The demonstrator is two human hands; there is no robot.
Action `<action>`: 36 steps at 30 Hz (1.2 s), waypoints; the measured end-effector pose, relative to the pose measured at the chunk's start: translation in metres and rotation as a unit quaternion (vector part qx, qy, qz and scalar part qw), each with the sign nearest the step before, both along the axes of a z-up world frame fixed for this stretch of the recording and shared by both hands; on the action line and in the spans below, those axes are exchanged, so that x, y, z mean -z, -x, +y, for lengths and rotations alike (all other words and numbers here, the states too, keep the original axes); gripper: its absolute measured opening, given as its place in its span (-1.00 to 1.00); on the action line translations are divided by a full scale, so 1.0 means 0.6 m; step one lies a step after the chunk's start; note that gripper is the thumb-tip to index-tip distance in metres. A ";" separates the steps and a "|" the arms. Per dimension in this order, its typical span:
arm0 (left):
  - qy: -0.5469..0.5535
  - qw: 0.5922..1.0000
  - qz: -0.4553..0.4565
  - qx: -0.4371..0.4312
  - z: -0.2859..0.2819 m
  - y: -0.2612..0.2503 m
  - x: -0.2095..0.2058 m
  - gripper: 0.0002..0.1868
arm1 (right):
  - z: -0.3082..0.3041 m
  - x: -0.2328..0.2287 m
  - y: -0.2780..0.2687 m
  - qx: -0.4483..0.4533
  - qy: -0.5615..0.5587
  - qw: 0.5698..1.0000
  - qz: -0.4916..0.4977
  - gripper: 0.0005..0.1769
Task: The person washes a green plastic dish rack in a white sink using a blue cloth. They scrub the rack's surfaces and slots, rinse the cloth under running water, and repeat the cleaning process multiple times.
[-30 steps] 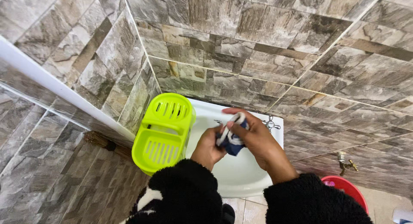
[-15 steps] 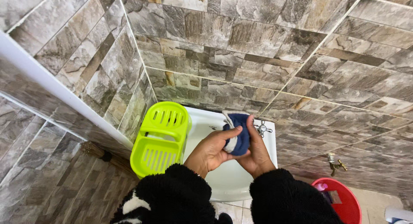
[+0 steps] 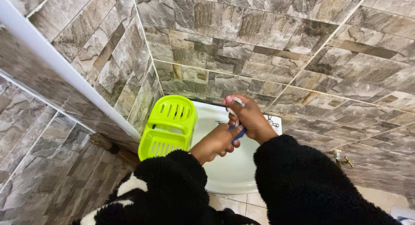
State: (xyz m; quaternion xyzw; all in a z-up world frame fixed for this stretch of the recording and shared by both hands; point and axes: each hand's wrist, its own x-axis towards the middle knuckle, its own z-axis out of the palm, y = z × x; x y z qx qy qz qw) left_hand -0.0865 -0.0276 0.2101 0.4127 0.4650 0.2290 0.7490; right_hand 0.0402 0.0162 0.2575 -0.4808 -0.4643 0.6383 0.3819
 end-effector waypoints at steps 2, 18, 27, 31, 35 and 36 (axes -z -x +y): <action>-0.060 0.994 0.089 0.012 -0.002 -0.004 0.011 -0.62 | 0.005 0.012 0.018 0.019 0.033 0.998 -0.049 -0.67; -0.301 0.855 0.415 0.078 -0.036 -0.010 -0.006 -0.52 | 0.019 0.069 0.022 0.072 0.067 0.993 -0.061 -0.57; -0.209 0.907 0.351 -0.104 -0.002 0.002 0.097 -0.46 | -0.003 0.092 -0.061 0.005 0.039 0.970 -0.240 -0.78; 0.076 0.935 -0.046 -0.343 0.002 -0.031 0.163 -0.37 | -0.010 0.133 -0.100 0.057 0.028 0.982 -0.178 -0.76; 0.268 0.863 -0.229 -0.361 0.011 -0.068 0.184 -0.57 | -0.029 0.184 -0.102 -0.038 -0.055 0.992 -0.104 -0.83; 0.273 0.862 -0.234 -0.358 0.013 -0.079 0.197 -0.61 | -0.032 0.191 -0.110 -0.084 -0.069 0.988 -0.106 -0.83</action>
